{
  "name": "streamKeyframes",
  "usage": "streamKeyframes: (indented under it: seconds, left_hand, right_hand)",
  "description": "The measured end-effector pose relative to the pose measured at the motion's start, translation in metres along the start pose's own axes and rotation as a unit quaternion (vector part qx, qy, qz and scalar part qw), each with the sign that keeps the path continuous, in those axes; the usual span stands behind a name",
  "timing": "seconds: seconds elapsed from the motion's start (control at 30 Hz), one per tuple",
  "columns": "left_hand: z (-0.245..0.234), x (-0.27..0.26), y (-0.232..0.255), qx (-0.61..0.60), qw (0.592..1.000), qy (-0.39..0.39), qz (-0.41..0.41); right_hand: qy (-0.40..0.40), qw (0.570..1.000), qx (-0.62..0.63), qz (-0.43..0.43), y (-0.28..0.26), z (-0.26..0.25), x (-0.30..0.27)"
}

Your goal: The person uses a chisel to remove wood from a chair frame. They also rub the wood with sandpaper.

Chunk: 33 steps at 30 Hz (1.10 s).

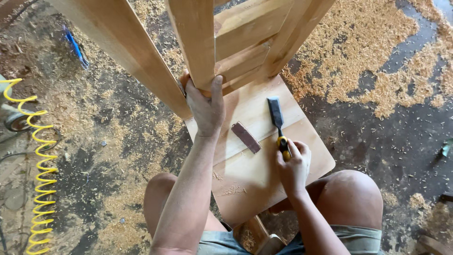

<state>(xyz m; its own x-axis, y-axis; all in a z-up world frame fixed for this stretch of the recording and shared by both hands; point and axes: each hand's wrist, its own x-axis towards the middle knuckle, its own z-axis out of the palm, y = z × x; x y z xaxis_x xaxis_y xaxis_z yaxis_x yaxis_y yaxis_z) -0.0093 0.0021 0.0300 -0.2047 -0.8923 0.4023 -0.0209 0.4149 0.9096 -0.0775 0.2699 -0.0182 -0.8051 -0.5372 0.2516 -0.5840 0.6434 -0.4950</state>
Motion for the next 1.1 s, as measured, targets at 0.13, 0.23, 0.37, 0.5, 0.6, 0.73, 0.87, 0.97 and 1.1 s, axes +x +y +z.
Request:
streamKeyframes:
  seconds: [0.13,0.23,0.37,0.5,0.6,0.73,0.87,0.97,1.1]
  left_hand:
    - [0.0,0.0,0.001,-0.035,0.999,-0.013,-0.015]
    - [-0.001,0.0,0.002,-0.032,0.999,-0.021,-0.031]
    - [0.0,0.001,0.002,-0.003,1.0,0.001,-0.008]
    - [0.002,-0.003,-0.001,-0.006,1.0,0.01,0.01]
    - [0.004,-0.003,-0.005,-0.002,1.0,0.018,0.001]
    - [0.003,-0.005,-0.006,0.005,1.0,0.008,-0.021]
    - [0.004,-0.004,-0.004,-0.009,0.998,-0.005,-0.066]
    - [0.002,-0.002,-0.002,-0.002,0.999,0.031,0.033]
    - [0.0,-0.005,0.002,-0.015,1.0,0.0,0.006]
  right_hand:
    - [0.009,0.985,-0.056,-0.161,-0.041,0.008,0.014]
    - [-0.053,0.978,-0.028,-0.198,-0.067,0.021,0.017]
    - [-0.08,0.977,-0.013,-0.198,-0.073,0.025,0.021]
    - [-0.107,0.979,0.092,-0.144,-0.076,0.003,0.035]
    - [-0.015,0.975,0.146,-0.167,-0.097,-0.022,0.064]
    - [-0.114,0.907,0.404,0.047,-0.131,-0.049,0.106]
    - [-0.093,0.911,0.4,-0.036,-0.17,-0.049,0.135]
    - [-0.07,0.933,0.331,-0.122,-0.2,-0.039,0.146]
    - [-0.061,0.964,0.227,-0.128,-0.217,-0.034,0.146]
